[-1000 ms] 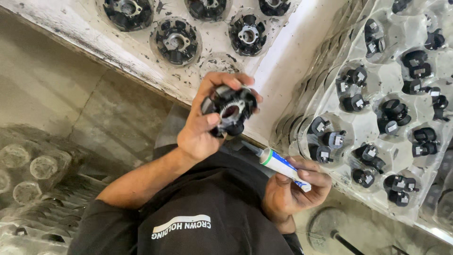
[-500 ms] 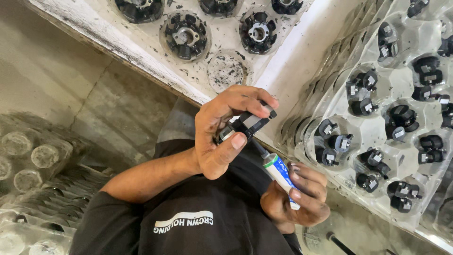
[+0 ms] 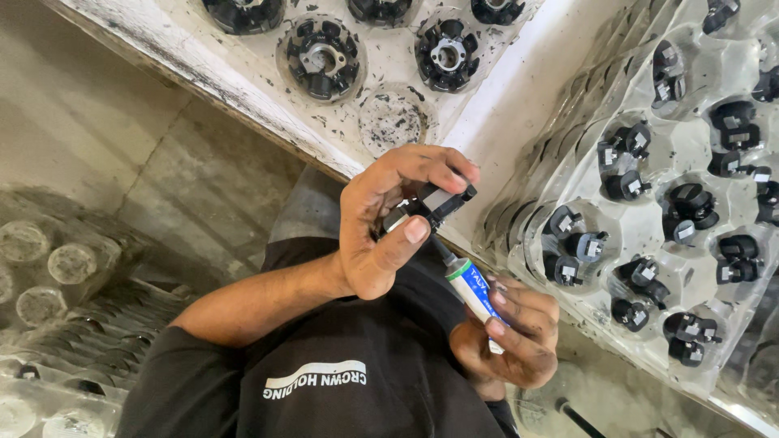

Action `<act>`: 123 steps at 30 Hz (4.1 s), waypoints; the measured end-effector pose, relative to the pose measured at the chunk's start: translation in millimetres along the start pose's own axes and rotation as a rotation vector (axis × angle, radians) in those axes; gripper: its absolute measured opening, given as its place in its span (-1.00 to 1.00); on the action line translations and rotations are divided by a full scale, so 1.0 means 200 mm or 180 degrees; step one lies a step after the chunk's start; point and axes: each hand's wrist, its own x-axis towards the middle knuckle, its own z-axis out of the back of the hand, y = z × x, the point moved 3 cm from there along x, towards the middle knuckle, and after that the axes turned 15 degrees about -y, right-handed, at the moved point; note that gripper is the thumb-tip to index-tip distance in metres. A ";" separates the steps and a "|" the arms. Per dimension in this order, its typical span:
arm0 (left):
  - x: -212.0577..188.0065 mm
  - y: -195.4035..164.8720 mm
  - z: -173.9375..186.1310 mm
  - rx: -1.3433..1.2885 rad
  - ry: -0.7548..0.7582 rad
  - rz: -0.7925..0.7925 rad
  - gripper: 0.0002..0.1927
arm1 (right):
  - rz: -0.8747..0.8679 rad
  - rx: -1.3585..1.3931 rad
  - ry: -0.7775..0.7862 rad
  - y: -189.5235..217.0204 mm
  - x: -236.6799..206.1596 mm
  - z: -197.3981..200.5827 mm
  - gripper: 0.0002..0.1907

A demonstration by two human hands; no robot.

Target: The person picks a black circular component assembly from a molded tray and squeezes adhesive from a small tube onto its parts, rotating the assembly to reach different spots, then places it back in the tray and repeats with other assemblies. At the end the person wipes the adhesive tube with a gray cloth.

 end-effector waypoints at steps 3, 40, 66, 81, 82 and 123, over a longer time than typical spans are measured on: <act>0.00 0.02 0.00 -0.0193 -0.0111 0.0087 -0.59 | -0.0015 0.0001 0.0084 0.00 0.00 0.00 -0.61; -0.10 0.19 -0.04 -0.2553 -0.1858 0.2102 -0.55 | -0.0153 -0.0035 -0.0354 -0.01 -0.03 -0.04 -0.60; 0.44 0.47 0.37 0.4554 0.0831 -0.0884 -0.74 | -0.0637 0.0091 -0.0817 0.00 0.03 0.02 -0.64; 0.69 0.60 0.09 0.4986 0.1009 -0.2202 -0.46 | -0.0817 -0.0001 -0.1158 -0.04 -0.05 0.11 -0.63; 0.70 0.62 0.09 0.4943 0.1044 -0.1979 -0.44 | -0.0856 0.0006 -0.1179 -0.04 -0.05 0.12 -0.64; 0.02 0.06 -0.09 -0.0286 0.0056 0.0621 -0.55 | -0.1184 0.0259 -0.1106 -0.03 -0.05 0.13 -0.58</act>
